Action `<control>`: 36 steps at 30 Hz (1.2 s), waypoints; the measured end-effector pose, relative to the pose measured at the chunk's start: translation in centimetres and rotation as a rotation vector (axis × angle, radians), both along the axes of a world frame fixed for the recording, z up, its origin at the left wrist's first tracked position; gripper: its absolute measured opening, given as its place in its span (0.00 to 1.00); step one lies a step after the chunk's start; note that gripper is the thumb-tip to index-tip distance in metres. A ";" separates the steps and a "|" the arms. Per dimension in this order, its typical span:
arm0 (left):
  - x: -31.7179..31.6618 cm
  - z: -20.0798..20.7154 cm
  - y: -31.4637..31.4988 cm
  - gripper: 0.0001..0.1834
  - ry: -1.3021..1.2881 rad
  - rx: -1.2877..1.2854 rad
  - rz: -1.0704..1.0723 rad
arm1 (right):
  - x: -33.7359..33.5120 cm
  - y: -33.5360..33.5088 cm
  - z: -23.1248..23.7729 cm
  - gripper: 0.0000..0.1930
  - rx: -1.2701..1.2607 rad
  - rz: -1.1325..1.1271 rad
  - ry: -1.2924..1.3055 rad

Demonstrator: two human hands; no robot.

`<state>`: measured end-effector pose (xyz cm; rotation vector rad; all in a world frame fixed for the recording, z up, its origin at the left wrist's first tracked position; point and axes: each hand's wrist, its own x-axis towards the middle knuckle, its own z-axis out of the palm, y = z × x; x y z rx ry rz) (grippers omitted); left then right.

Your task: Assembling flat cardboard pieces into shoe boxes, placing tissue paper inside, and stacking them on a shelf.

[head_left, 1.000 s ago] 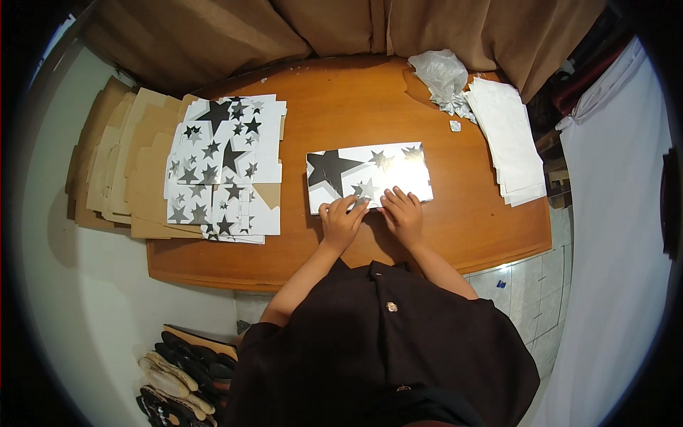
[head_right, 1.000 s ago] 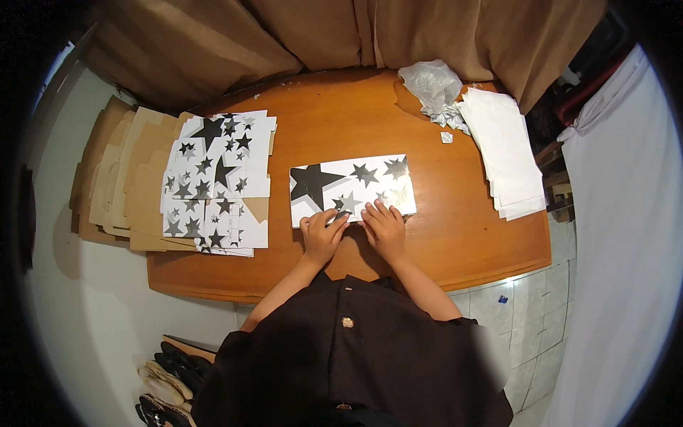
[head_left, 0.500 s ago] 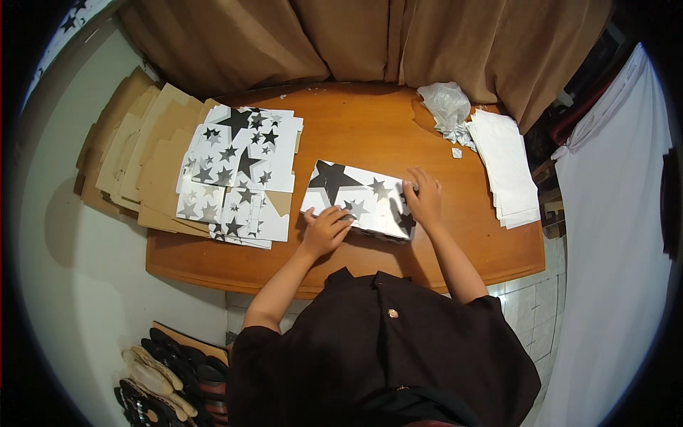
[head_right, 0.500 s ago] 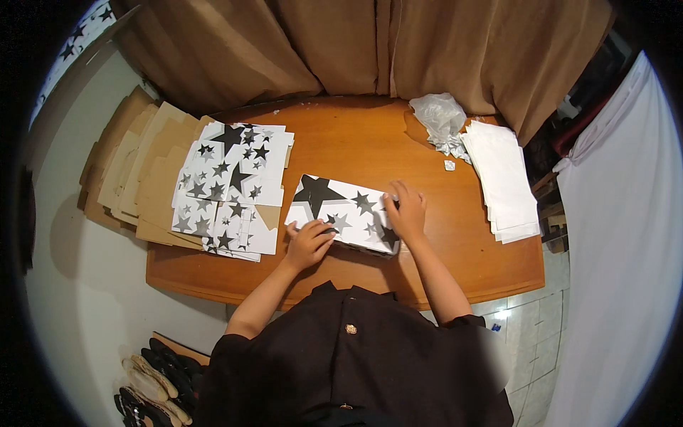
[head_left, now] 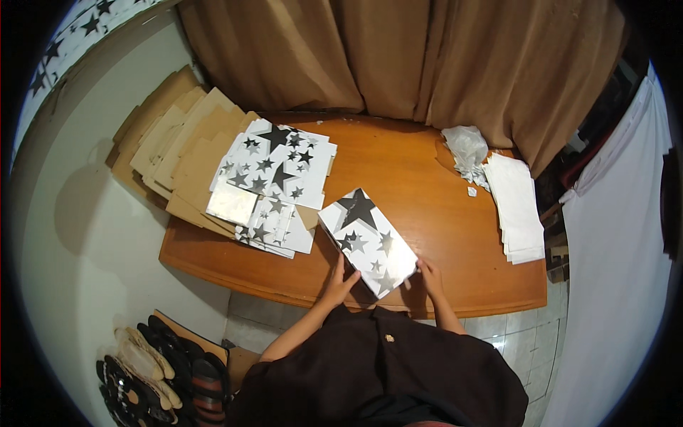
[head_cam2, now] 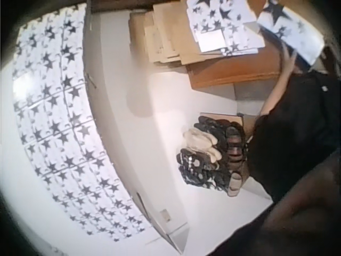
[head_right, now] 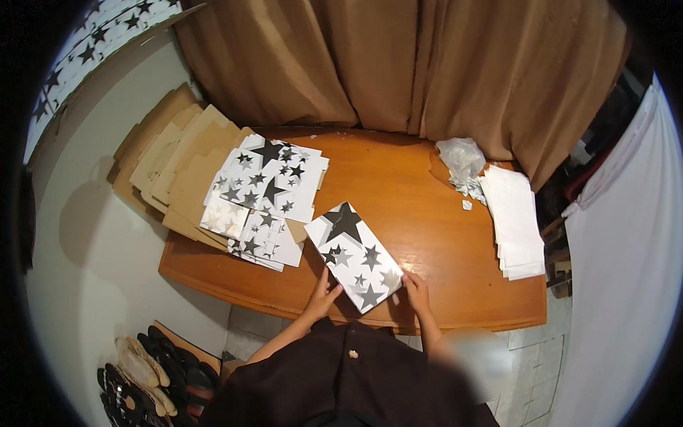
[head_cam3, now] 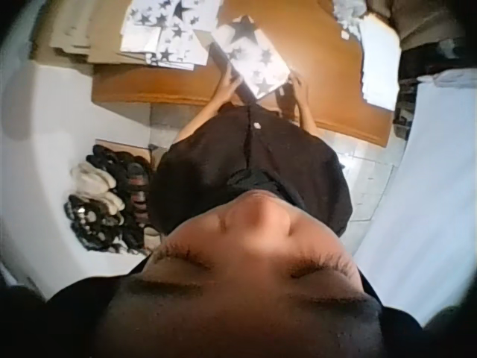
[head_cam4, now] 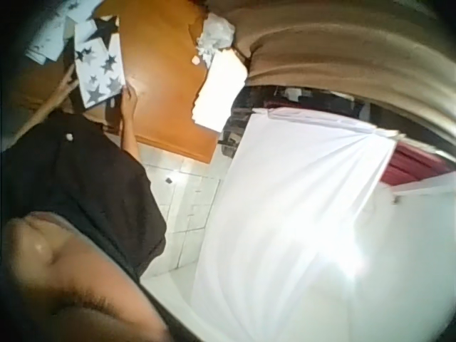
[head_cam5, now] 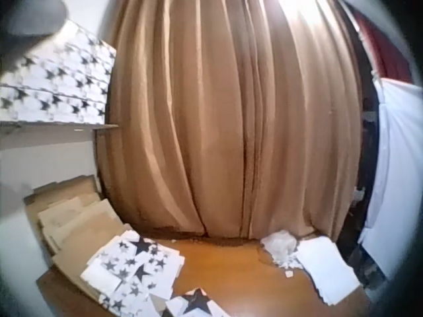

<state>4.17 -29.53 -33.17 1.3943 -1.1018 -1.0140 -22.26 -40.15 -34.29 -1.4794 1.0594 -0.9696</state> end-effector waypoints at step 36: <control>-15.4 27.1 14.1 0.47 -0.839 -0.700 1.373 | 30.3 9.4 17.1 0.38 -0.187 1.978 -1.341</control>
